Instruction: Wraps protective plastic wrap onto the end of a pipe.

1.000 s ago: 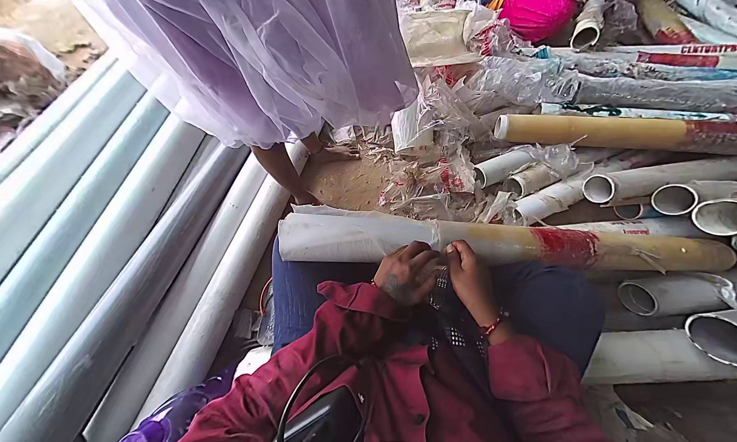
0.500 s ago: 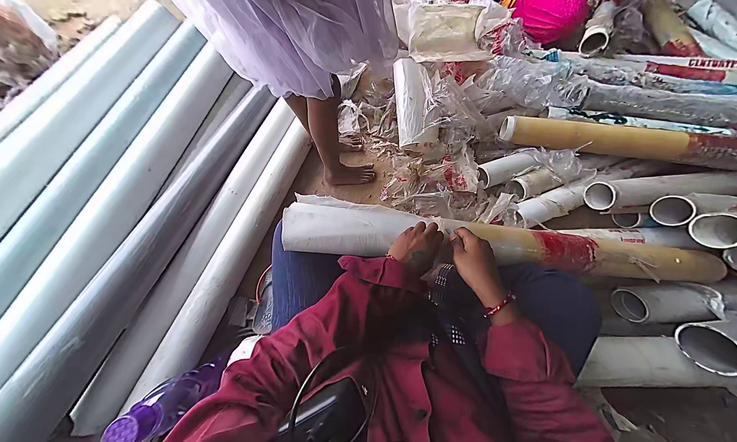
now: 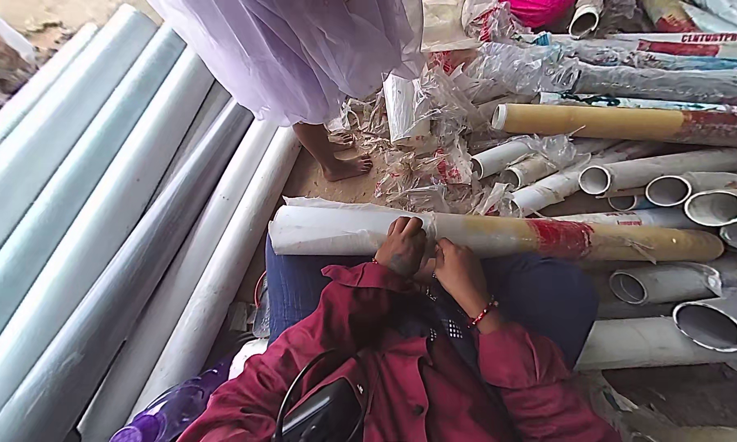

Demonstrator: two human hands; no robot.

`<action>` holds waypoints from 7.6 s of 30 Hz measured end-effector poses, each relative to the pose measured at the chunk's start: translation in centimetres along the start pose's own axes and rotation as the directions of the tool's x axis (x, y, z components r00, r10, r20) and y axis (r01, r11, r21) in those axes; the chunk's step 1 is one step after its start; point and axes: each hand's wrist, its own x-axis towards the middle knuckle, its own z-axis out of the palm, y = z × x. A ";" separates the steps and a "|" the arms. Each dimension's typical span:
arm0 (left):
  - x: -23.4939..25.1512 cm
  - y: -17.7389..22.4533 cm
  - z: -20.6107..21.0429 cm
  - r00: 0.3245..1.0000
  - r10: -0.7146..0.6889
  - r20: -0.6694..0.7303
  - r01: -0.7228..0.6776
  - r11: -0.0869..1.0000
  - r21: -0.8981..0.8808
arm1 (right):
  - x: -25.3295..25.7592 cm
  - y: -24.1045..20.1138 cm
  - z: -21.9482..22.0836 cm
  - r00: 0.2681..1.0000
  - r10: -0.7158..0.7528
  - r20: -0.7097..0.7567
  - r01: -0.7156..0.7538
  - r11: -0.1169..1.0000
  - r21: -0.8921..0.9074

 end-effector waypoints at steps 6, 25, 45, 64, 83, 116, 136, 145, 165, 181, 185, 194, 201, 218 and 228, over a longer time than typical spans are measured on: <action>-0.3 -1.1 -1.6 0.984 0.135 0.113 -0.111 0.974 -0.199 | -0.5 2.7 0.9 0.997 -0.016 0.077 0.003 0.986 0.167; 6.5 5.7 -4.8 0.580 -0.570 0.581 0.381 0.821 0.425 | 3.8 8.0 2.6 0.883 0.154 -0.444 0.137 0.819 0.557; 1.0 1.6 -2.1 0.930 0.055 0.363 -0.097 0.990 0.099 | 3.8 7.5 3.1 0.825 0.126 -0.551 0.153 0.888 0.433; -3.2 -3.2 1.5 0.878 0.444 -0.180 -0.430 0.896 0.113 | 0.9 2.0 2.2 0.957 -0.080 -0.279 0.135 0.973 0.185; -3.3 -2.9 0.7 0.900 0.368 -0.235 -0.418 0.882 -0.218 | 2.2 3.8 2.1 0.994 -0.079 0.072 -0.033 0.415 0.909; -3.1 -3.6 2.3 0.870 0.393 -0.297 -0.412 0.911 -0.002 | 0.1 3.0 7.4 0.770 -0.215 -0.601 0.294 0.955 0.035; -6.2 -9.4 -12.9 0.766 0.238 -0.597 -0.053 0.949 0.310 | 1.8 6.2 3.0 0.552 -0.130 -0.824 0.206 0.978 -0.017; -13.8 -14.7 -8.2 0.817 -0.269 -0.510 0.176 0.959 -0.223 | 7.3 6.6 6.2 0.512 -0.240 -0.825 0.247 0.961 -0.126; -4.4 -4.7 -14.3 0.588 -0.748 -0.308 0.798 0.599 0.069 | 10.3 6.6 2.3 0.605 -0.101 -0.790 0.191 0.981 0.021; 0.1 -4.7 -1.4 0.928 0.282 -0.243 -0.253 0.957 0.143 | 2.3 3.7 1.3 0.873 -0.010 -0.488 0.132 0.967 0.216; -0.1 -5.1 -0.7 0.895 0.336 -0.293 -0.286 0.937 0.199 | 2.1 2.7 0.4 0.962 0.022 -0.272 0.033 0.980 0.198; -0.3 -5.3 -0.3 0.890 0.341 -0.301 -0.301 0.938 0.173 | 1.4 -0.1 -0.5 0.987 0.118 -0.109 -0.113 0.992 0.052; -0.2 -5.0 -0.4 0.883 0.336 -0.329 -0.295 0.940 0.170 | 1.0 -1.8 -1.5 0.989 0.143 -0.036 -0.145 0.986 -0.084; 8.2 1.3 -5.6 0.746 -0.275 0.607 0.105 0.948 0.302 | 0.7 4.3 -1.8 0.785 0.057 -0.617 0.031 0.991 0.131; 6.4 0.7 -5.4 0.740 -0.277 0.613 0.235 0.960 0.150 | 10.4 6.8 1.8 0.669 -0.181 -0.721 0.241 0.970 -0.020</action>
